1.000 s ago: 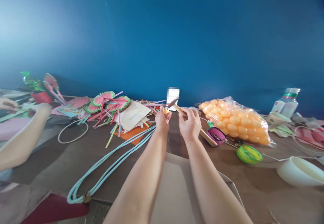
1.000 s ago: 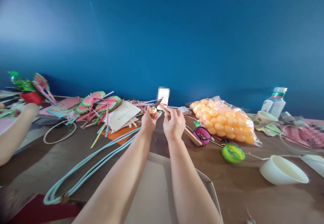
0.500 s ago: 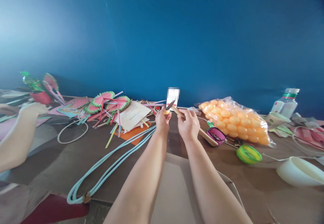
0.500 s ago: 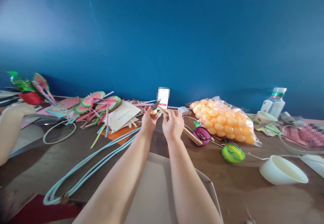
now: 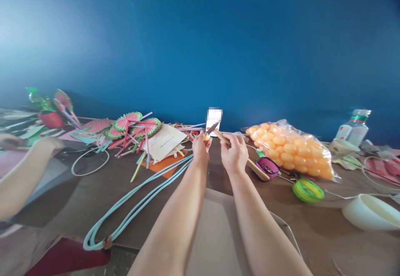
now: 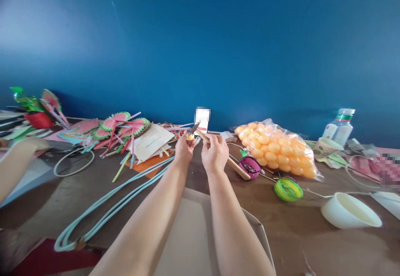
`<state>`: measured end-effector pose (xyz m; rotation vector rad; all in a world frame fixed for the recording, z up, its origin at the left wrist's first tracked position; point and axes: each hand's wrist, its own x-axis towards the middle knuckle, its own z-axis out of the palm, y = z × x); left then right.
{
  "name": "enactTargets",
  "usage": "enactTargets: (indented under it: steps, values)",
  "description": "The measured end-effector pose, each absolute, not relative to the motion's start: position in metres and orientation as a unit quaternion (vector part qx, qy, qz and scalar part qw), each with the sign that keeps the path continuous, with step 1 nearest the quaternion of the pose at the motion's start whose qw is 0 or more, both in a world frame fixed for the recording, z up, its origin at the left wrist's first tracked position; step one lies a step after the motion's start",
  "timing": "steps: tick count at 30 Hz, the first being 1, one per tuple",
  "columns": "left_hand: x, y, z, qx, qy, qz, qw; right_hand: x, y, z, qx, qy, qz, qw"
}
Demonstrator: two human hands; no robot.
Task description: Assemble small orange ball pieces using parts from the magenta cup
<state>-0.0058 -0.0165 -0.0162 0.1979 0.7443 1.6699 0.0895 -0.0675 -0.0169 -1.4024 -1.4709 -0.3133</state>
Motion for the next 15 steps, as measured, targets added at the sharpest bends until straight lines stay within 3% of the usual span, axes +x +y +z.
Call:
enactTargets:
  steps: [15]
  values:
    - [-0.0062,-0.0146,-0.0171,0.091,0.309,0.73,0.603,0.0913,-0.065,-0.019,-0.579,-0.606,-0.141,0.527]
